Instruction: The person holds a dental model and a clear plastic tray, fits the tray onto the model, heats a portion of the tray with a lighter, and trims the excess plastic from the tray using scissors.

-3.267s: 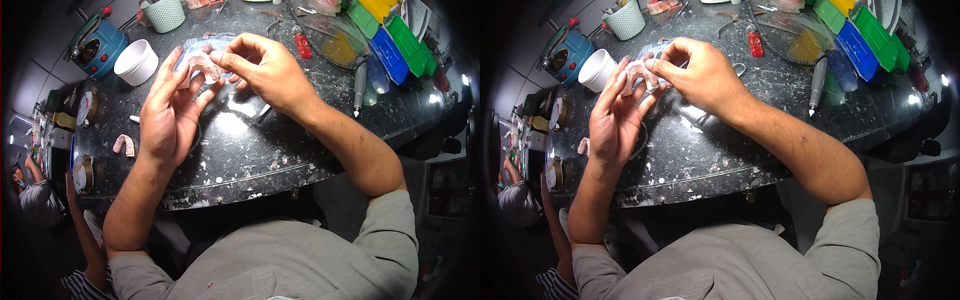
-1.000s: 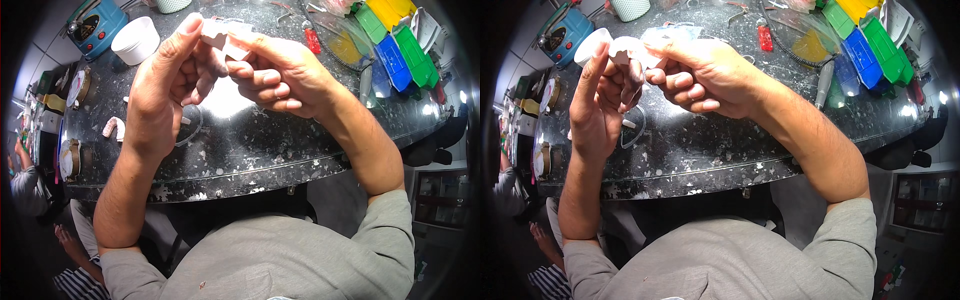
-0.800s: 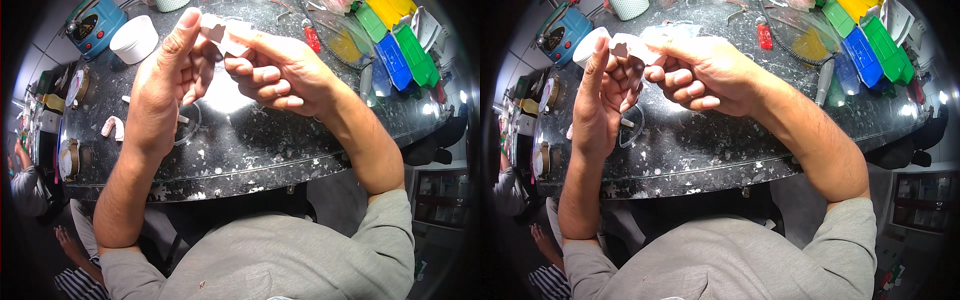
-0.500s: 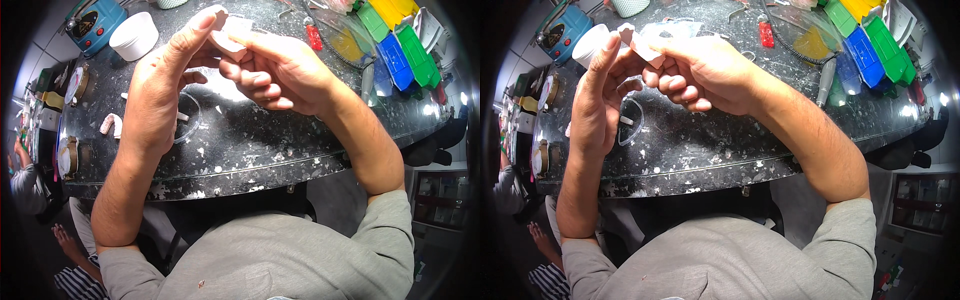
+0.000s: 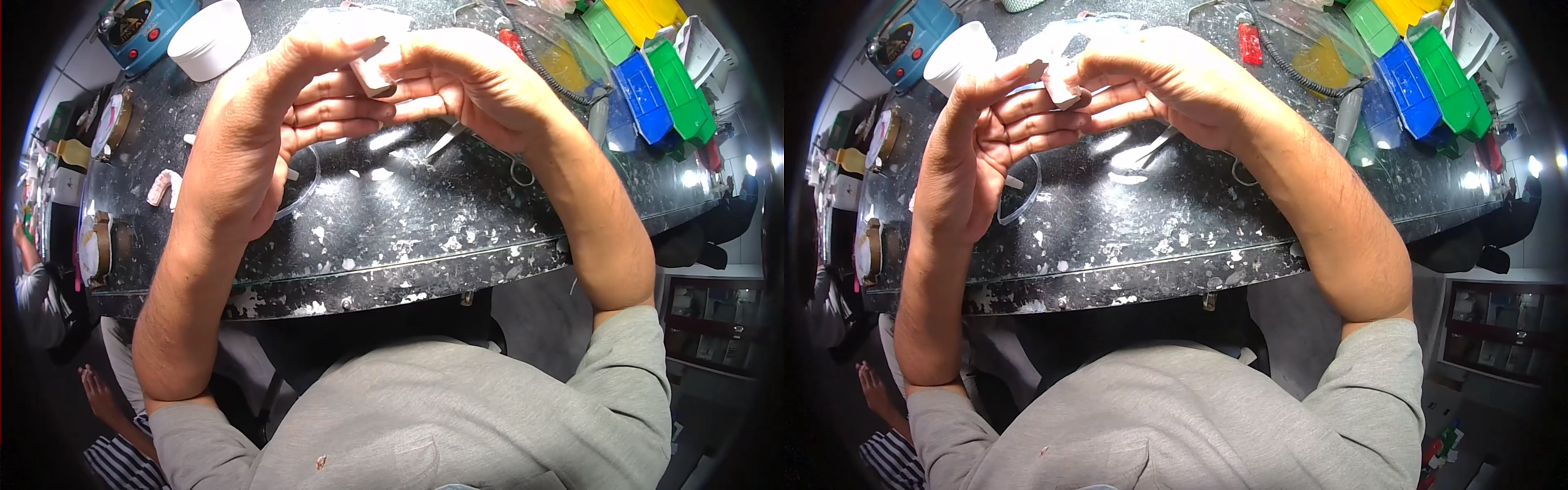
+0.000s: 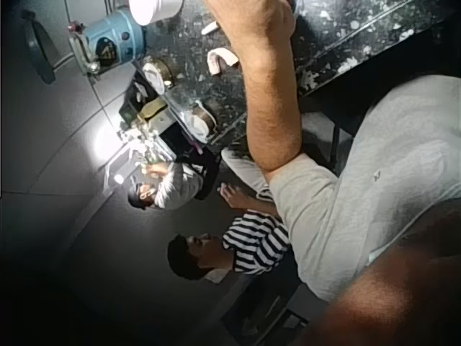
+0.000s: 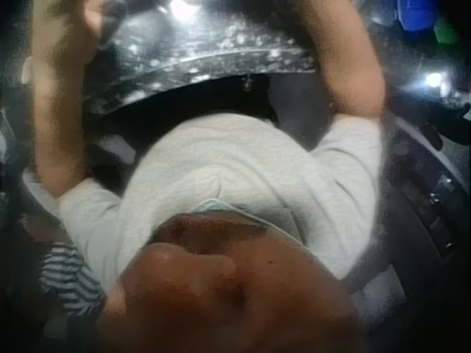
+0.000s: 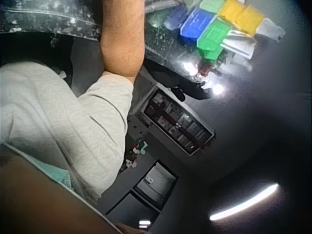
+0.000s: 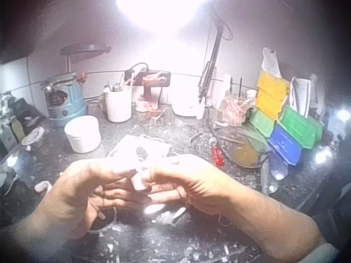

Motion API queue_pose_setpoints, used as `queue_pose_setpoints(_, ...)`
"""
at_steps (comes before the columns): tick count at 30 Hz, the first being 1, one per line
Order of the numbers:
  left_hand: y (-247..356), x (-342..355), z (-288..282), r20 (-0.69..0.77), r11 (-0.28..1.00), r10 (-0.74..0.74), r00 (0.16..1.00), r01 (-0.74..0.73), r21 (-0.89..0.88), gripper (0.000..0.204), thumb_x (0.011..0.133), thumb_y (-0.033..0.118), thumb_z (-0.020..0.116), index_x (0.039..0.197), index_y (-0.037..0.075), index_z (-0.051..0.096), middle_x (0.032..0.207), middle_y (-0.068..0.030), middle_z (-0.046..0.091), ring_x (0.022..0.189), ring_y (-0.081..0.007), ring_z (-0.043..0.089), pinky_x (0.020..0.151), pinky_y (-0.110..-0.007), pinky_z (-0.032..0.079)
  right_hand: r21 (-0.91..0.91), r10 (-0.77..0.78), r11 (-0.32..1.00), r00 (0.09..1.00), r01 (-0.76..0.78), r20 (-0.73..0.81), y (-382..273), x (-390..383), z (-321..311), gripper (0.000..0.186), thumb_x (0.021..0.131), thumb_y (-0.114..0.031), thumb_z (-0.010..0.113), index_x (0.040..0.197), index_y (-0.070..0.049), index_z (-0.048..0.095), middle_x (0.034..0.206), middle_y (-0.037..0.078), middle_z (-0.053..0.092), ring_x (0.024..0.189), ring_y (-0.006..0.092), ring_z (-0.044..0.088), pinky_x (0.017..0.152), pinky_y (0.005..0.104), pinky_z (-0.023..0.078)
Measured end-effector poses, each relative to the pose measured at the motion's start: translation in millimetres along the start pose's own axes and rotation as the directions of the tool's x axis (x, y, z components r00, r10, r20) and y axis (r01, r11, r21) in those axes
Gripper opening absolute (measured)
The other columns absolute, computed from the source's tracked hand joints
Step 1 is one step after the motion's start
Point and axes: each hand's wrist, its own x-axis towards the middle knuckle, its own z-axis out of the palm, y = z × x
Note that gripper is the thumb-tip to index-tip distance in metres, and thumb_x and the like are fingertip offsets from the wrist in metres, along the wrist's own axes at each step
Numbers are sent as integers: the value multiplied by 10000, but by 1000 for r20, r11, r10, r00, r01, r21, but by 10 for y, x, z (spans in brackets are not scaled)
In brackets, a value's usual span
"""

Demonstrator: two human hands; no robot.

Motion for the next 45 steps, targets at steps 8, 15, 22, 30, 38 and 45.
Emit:
queue_pose_setpoints(8,-84,-11,-119,61,1000,29,998,-28,-10,599,971,455,457,1279,-57,487,1135,-292,601,1004,-342,657,882,-430,548,-7,28,1000,999,-28,-41,27,4,-16,306,918,-240,599,1069,26,624,997,136,668,852,196,692,808,320,584)
queue_pose_setpoints(15,5,14,33,93,997,27,995,-34,67,628,959,473,471,1274,-69,487,1112,-289,614,995,-341,661,879,-431,547,-4,63,998,997,-63,-53,66,9,-101,318,917,-235,593,1072,42,613,995,143,667,859,205,692,813,343,584)
queue_pose_setpoints(22,35,-5,67,83,993,12,996,-22,112,640,958,480,467,1267,-81,486,1106,-289,616,992,-337,662,877,-428,548,-56,5,998,1000,-7,-29,74,-3,-92,327,904,-252,608,1064,33,622,988,136,661,888,197,678,813,345,578)
queue_pose_setpoints(30,33,0,81,101,993,9,995,-21,117,611,949,480,486,1258,-47,515,1119,-284,615,996,-353,659,904,-446,532,-113,-30,993,998,23,-54,-9,-26,-5,363,891,-246,649,1111,41,615,998,113,657,926,175,659,833,319,559)
queue_pose_setpoints(38,-21,8,47,83,989,10,996,-23,147,593,943,504,478,1251,2,550,1095,-284,626,1002,-381,651,937,-473,508,-73,206,975,977,-210,-60,-183,-3,224,300,895,-200,634,1099,20,620,995,62,667,871,101,634,774,220,531)
queue_pose_setpoints(45,-78,35,28,58,999,36,998,-36,-6,686,930,547,449,1203,-76,541,1116,-313,605,1021,-405,636,950,-486,499,-29,110,994,992,-109,60,15,84,1,244,909,-228,610,1022,-12,627,957,42,641,906,107,608,854,261,502)
